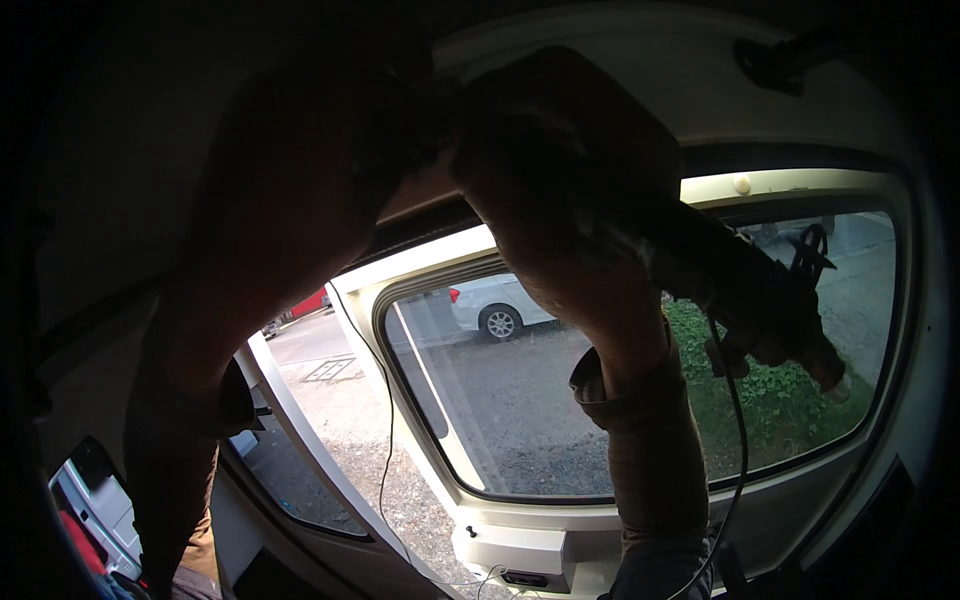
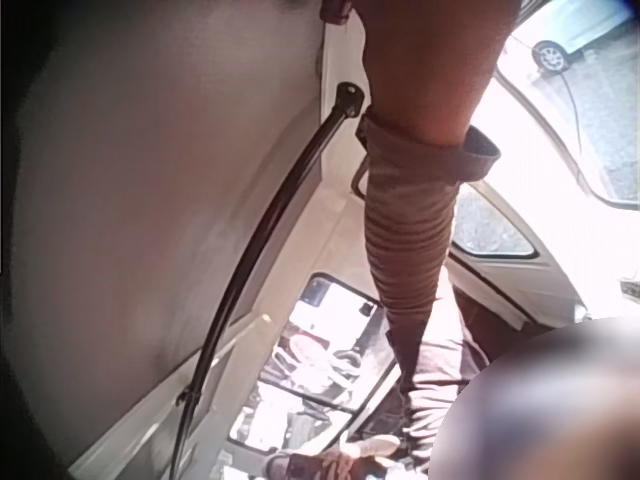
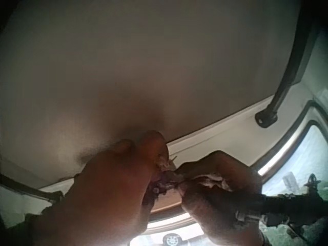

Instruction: The person works on a ceiling-mounted electrical fixture inside a van. They use a soldering iron to heat and manipulate wires, then use a screwdriver to adjust components within the fixture. The task involves repeated heating and mechanical adjustments to the wiring.

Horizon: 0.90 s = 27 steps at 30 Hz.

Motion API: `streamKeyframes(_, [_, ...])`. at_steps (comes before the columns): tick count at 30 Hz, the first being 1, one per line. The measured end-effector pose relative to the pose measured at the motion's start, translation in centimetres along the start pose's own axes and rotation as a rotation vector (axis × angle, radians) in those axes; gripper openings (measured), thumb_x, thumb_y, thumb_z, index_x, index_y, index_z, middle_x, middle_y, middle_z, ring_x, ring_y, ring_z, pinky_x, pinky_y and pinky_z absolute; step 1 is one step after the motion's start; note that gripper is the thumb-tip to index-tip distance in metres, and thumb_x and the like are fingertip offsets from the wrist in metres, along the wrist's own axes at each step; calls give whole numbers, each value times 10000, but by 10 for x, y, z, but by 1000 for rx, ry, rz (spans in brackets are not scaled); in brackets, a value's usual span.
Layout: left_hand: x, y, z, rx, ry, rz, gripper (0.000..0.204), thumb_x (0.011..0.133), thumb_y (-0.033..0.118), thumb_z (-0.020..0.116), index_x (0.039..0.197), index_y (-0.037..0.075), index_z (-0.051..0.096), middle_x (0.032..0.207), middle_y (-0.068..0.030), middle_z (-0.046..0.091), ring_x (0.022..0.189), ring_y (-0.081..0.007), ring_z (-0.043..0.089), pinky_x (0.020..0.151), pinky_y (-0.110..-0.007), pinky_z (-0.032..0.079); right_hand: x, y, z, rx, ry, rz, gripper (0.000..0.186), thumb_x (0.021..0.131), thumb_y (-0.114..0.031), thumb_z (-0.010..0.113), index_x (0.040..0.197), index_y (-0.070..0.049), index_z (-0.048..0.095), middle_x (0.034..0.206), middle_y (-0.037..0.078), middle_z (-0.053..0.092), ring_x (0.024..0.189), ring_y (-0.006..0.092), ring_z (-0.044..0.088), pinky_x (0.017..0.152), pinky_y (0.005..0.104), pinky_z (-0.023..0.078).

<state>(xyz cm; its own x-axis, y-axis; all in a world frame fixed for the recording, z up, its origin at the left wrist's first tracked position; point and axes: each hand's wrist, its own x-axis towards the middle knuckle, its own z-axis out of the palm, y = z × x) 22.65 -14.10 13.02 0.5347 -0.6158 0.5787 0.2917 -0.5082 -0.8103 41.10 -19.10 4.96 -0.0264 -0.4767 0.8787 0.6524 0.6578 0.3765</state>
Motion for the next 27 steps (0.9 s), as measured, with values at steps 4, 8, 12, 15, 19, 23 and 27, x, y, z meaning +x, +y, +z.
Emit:
streamKeyframes(4, [-1, 2, -3, 5, -12, -2, 317, 856, 75, 784, 1150, 48, 668, 1038, -138, 712, 922, -271, 719, 848, -412, 581, 6, 6, -4, -15, -24, -136, 154, 849, 14, 780, 995, -27, 750, 864, 77, 752, 717, 135, 723, 621, 245, 579])
streamKeyframes(8, [-1, 4, -11, -3, -53, -11, 311, 853, 65, 783, 1143, 49, 674, 1043, -138, 711, 926, -272, 717, 852, -414, 580, 5, 6, -4, -14, -29, -89, 126, 835, 4, 775, 953, -27, 746, 823, 77, 746, 684, 134, 718, 594, 248, 573])
streamKeyframes(12, [-1, 4, -18, -15, -92, -15, 305, 849, 55, 783, 1136, 51, 679, 1048, -138, 711, 929, -273, 716, 857, -415, 578, 9, 4, -6, 4, -83, -114, 190, 867, -38, 789, 1050, -27, 743, 898, 79, 761, 767, 141, 733, 654, 253, 578])
streamKeyframes(15, [1, 3, -18, 0, -95, -9, 301, 847, 47, 782, 1131, 52, 683, 1052, -138, 710, 931, -273, 715, 860, -416, 577, 10, -1, -10, -448, -172, -255, 220, 885, -59, 796, 1096, -22, 744, 950, 87, 772, 824, 160, 750, 700, 273, 599])
streamKeyframes(19, [3, 4, -14, 31, -92, -9, 296, 844, 37, 781, 1124, 54, 688, 1057, -138, 710, 935, -273, 714, 864, -418, 576, 12, 0, -9, -230, -141, -158, 188, 887, -64, 793, 1066, -20, 756, 959, 91, 775, 845, 183, 761, 722, 296, 618])
streamKeyframes(23, [3, 2, -15, 68, -103, -7, 291, 840, 27, 781, 1117, 56, 693, 1063, -138, 709, 938, -274, 712, 869, -419, 574, 5, -4, -5, -225, -86, -117, 172, 884, -59, 787, 1053, -36, 768, 992, 88, 768, 861, 185, 753, 725, 298, 611])
streamKeyframes(27, [4, 0, -23, 164, -110, 21, 288, 837, 17, 780, 1110, 58, 698, 1068, -138, 708, 941, -275, 711, 873, -421, 572, 2, -15, 2, -320, -52, -59, 166, 886, -59, 775, 1052, -55, 772, 1024, 82, 750, 879, 179, 734, 723, 306, 596])
